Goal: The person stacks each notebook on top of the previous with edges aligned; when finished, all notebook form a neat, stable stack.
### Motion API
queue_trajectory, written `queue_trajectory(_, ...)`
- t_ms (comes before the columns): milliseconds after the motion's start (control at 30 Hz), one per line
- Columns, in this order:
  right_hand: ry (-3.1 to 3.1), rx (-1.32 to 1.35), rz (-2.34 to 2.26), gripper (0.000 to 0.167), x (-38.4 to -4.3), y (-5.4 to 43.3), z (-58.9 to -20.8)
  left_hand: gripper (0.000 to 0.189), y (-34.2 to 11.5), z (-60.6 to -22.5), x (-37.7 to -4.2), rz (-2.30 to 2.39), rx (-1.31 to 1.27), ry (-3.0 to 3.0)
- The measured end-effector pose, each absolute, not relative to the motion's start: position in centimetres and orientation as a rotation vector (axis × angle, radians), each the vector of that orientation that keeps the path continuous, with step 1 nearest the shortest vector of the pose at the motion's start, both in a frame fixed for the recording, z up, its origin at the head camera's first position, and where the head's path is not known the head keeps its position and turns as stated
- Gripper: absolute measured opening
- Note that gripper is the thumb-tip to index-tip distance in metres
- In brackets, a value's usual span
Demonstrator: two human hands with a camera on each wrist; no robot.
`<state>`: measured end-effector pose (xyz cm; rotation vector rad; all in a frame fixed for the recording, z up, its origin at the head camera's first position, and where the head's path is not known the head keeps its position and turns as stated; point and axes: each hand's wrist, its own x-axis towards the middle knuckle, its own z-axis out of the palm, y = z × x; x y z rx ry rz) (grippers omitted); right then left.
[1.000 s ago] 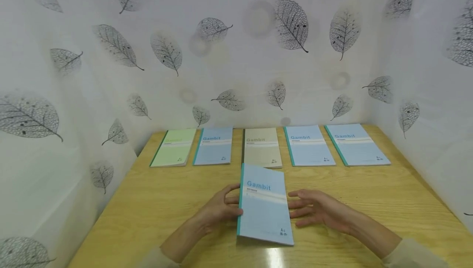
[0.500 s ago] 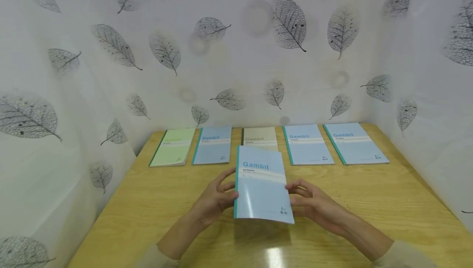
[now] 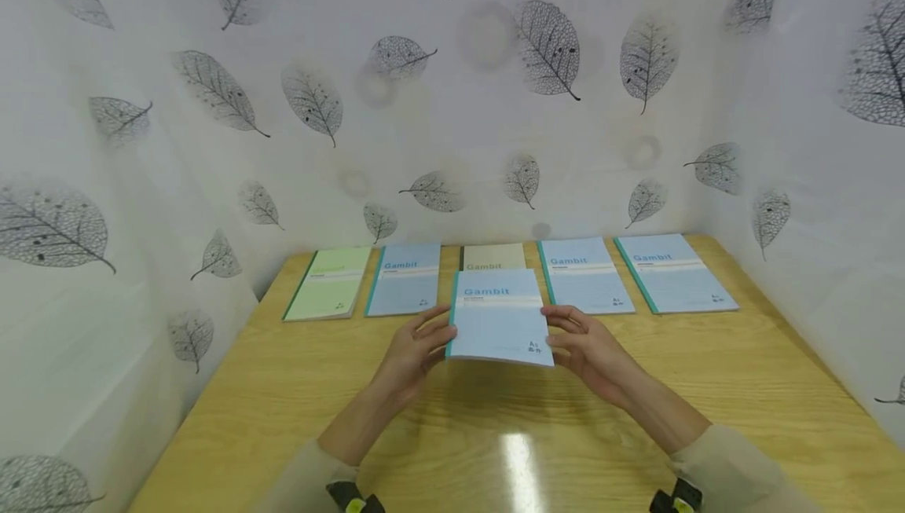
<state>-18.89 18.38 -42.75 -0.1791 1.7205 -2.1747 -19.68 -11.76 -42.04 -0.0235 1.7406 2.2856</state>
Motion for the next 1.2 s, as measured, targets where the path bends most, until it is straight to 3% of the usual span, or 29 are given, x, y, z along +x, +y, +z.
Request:
queue_trajectory(233, 1.684, -0.131, -2.205, 0.059, -20.9, 17.7, -42.5, 0.055, -11.9, -42.2, -21.5, 2.323, 0.041, 1.711)
queue_trajectory(867, 1.856, 0.245, -2.338, 0.048, -27.2, 15.1, -43.9, 0.043, -10.2, -43.4, -28.5, 2.096, -0.115, 2.010)
queue_trajectory(1200, 1.918, 0.194, -2.216, 0.049, -28.8, 14.4, -44.1, 0.040, -9.7, -43.8, -30.3, 1.970, -0.147, 2.084)
